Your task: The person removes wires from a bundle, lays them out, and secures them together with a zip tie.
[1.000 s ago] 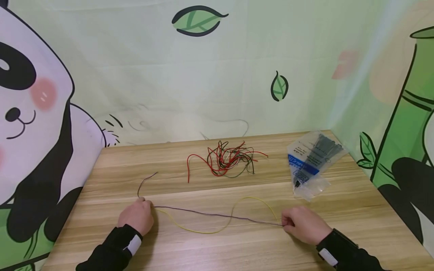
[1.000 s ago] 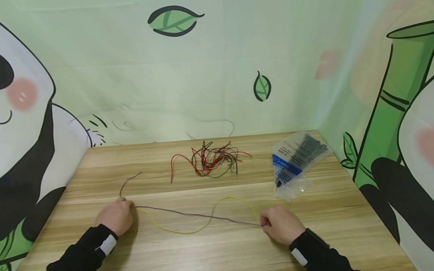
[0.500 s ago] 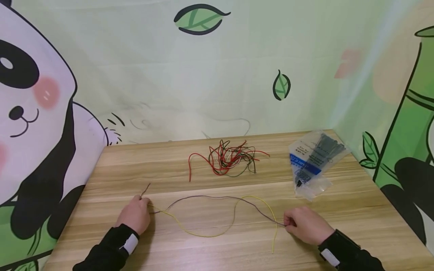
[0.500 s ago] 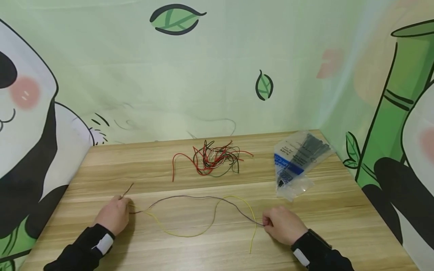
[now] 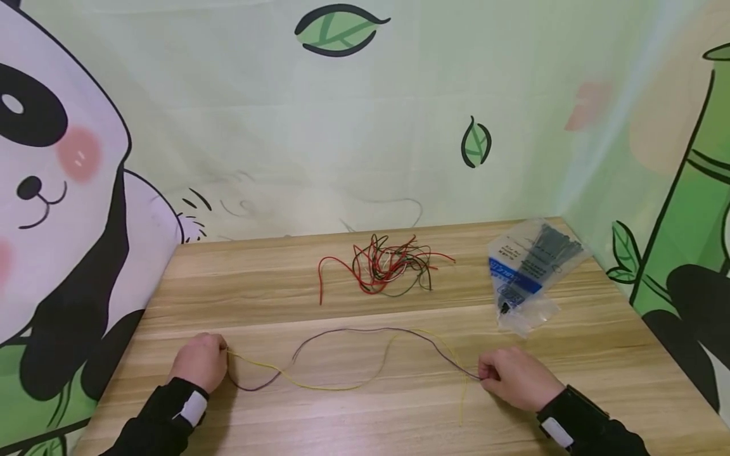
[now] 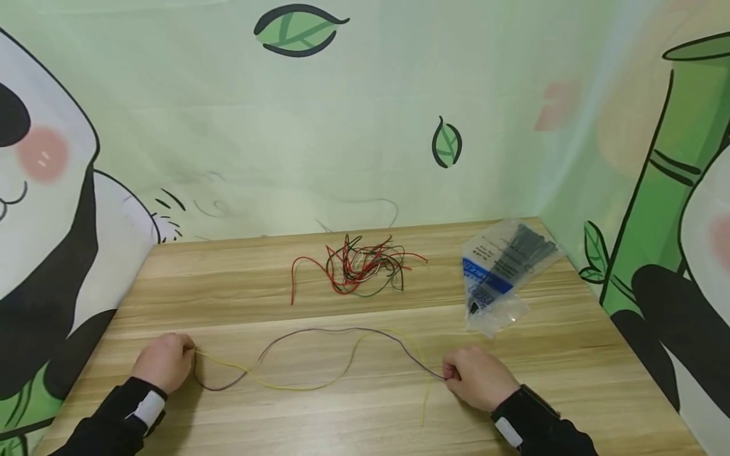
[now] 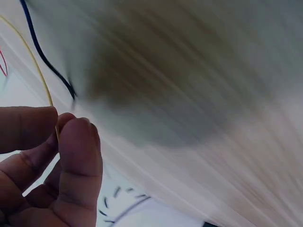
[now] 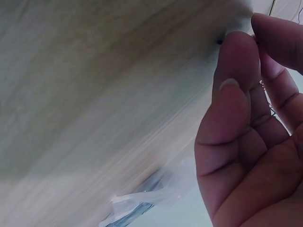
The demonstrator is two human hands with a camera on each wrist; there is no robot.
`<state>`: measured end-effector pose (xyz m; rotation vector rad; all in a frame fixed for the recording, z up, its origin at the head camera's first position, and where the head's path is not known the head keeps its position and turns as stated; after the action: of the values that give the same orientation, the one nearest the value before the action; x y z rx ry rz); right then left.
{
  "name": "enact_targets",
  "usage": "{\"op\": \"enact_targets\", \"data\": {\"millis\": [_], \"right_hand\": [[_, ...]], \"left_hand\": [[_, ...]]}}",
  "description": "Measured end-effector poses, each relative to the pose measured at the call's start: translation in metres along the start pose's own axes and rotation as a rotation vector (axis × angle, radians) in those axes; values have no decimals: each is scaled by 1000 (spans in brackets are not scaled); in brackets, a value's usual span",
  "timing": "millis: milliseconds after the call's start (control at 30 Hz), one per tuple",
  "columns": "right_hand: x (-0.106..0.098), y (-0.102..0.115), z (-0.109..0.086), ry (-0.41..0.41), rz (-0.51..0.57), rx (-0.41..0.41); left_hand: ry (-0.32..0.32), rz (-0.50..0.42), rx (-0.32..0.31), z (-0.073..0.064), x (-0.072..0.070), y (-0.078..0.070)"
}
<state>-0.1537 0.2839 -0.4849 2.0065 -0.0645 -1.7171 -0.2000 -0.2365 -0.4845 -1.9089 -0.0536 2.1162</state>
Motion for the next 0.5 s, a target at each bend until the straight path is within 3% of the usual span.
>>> {"op": "enact_targets", "data": {"millis": [133, 233, 367, 500], "right_hand": [[-1, 2, 1, 9, 4, 1], [-2, 3, 1, 29, 5, 7], [-4, 7, 2, 62, 2, 17], [-6, 15, 4, 69, 1, 29]], "left_hand": [[-12, -4, -33, -2, -1, 8], [-39, -14, -22, -5, -1, 5], [-116, -41, 18, -11, -7, -11], [-149, -80, 51, -16, -14, -36]]}}
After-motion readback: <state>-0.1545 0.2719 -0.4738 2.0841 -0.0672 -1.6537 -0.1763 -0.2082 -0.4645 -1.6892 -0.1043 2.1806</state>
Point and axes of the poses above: each hand's wrist, its own z-axis towards the middle knuckle, its own x-axis out of the palm, y = z × x, the point moved 1 cm from there along z, towards the middle knuckle, and after that the axes turned 6 degrees about x, right-handed, at the moved point
